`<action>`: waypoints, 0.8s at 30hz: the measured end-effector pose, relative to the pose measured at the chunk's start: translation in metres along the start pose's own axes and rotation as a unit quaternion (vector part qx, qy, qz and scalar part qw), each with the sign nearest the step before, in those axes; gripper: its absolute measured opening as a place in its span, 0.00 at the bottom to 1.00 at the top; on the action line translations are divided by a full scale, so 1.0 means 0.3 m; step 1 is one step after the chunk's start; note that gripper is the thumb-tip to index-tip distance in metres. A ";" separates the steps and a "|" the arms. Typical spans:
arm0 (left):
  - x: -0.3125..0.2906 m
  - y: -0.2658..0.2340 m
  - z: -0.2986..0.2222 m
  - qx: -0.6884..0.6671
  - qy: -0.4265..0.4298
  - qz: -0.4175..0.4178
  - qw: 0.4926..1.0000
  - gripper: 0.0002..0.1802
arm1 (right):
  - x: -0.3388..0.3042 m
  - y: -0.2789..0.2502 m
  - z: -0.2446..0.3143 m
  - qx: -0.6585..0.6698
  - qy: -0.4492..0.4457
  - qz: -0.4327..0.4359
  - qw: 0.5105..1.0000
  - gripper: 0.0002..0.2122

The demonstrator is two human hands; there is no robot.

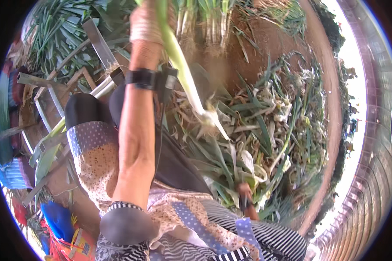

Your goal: Trimming the roots and outer leaves of leeks using a knife and a specialized stand.

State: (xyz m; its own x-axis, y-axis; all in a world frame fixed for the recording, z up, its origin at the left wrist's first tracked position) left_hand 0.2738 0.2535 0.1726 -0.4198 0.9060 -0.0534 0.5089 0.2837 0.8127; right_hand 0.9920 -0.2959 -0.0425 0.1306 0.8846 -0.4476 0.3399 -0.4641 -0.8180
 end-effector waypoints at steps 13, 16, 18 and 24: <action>-0.060 0.053 -0.148 0.123 0.040 -0.042 0.991 0.30 | 0.612 -1.475 0.969 0.308 -0.049 -0.173 0.934 0.35; -0.043 0.033 -0.131 0.058 -0.019 -0.046 0.997 0.31 | 0.683 -1.594 1.105 0.279 -0.130 -0.182 0.934 0.37; -0.049 0.045 -0.137 0.061 -0.016 -0.049 0.997 0.31 | 0.743 -1.568 1.152 0.211 -0.236 -0.238 0.918 0.31; -0.050 0.030 -0.175 0.048 -0.009 -0.024 0.999 0.29 | 0.728 -1.495 1.171 0.183 -0.298 -0.236 0.907 0.06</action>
Point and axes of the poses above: each hand's wrist, its own x-axis towards the middle knuckle, its own y-axis out of the palm, z = x × y, the point moved 1 cm from there along x, towards the middle knuckle, and after that the axes turned 1 degree about y, right-handed, at the moved point
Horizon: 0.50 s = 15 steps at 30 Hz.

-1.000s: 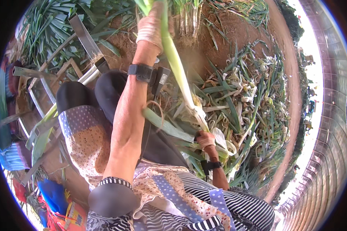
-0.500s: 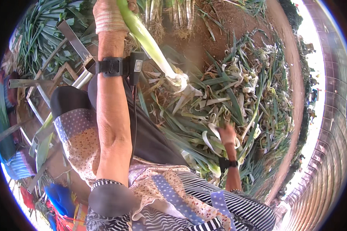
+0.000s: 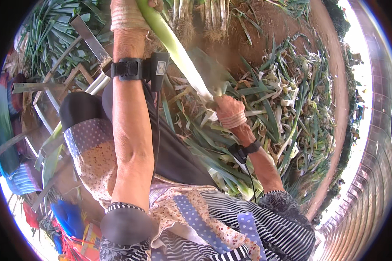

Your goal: Trimming the roots and outer leaves of leeks using a knife and a specialized stand.

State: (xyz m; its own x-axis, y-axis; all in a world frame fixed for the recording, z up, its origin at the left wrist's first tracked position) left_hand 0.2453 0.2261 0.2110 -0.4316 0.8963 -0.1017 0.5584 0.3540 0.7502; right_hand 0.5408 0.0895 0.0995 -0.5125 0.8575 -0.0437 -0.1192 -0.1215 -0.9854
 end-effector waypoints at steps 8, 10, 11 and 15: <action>-0.023 0.005 0.042 -0.019 -0.024 -0.044 0.999 0.26 | -0.372 0.096 -0.124 0.032 0.187 -0.008 0.982 0.02; 0.032 -0.048 -0.008 -0.033 0.020 -0.005 0.999 0.26 | -0.643 0.151 -0.220 -0.045 0.231 0.108 0.966 0.06; 0.051 -0.054 -0.060 -0.042 0.028 -0.043 0.998 0.26 | -0.767 0.150 -0.277 -0.108 0.315 0.341 0.879 0.12; 0.045 -0.047 -0.062 -0.026 0.092 0.015 0.995 0.25 | -1.175 -0.019 -0.403 -0.059 0.497 0.379 0.778 0.23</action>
Point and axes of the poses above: each hand's wrist, its own x-axis towards the middle knuckle, its own y-axis out of the palm, z = x × y, the point moved 1 cm from there along x, towards the middle knuckle, and after that the axes turned 1 degree about y, right-handed, at the moved point
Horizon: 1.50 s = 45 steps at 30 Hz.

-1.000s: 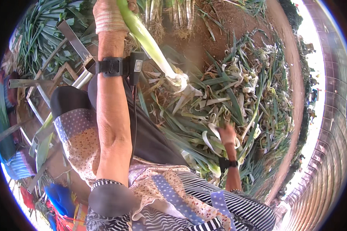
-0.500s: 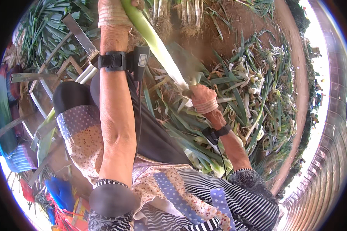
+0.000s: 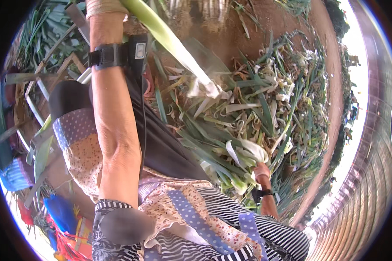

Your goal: Trimming the roots and outer leaves of leeks using a knife and a specialized stand.

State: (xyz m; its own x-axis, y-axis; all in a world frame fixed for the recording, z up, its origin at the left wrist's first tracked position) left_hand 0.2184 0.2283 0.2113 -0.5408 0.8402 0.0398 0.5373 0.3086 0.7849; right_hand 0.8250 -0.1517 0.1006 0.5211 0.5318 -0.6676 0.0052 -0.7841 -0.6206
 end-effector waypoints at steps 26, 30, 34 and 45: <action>0.002 0.003 0.095 0.153 -0.072 -0.107 0.980 0.17 | -0.171 -0.677 0.859 0.102 -0.434 -0.327 0.833 0.04; -0.062 0.055 0.141 0.123 -0.080 -0.134 0.980 0.07 | -0.180 -0.564 0.778 0.124 -0.386 -0.295 0.865 0.09; -0.031 0.005 0.115 0.146 -0.059 -0.168 0.973 0.07 | -0.178 -0.383 0.615 0.132 -0.322 -0.231 0.909 0.13; -0.031 0.015 0.164 0.066 -0.094 -0.186 0.976 0.07 | -0.058 -0.414 0.537 0.366 -0.155 -0.201 0.895 0.31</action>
State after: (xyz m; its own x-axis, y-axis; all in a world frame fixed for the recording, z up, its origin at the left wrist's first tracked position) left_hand 0.2578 0.2438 0.1841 -0.5933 0.7217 -0.3566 0.4110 0.6524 0.6367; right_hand 0.6776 -0.0121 0.1230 0.3403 0.8763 -0.3411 -0.4806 -0.1497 -0.8640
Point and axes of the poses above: each hand's wrist, its own x-axis towards the middle knuckle, its own y-axis out of the palm, z = x × y, the point moved 1 cm from there along x, towards the middle knuckle, and after that the axes turned 1 degree about y, right-handed, at the moved point
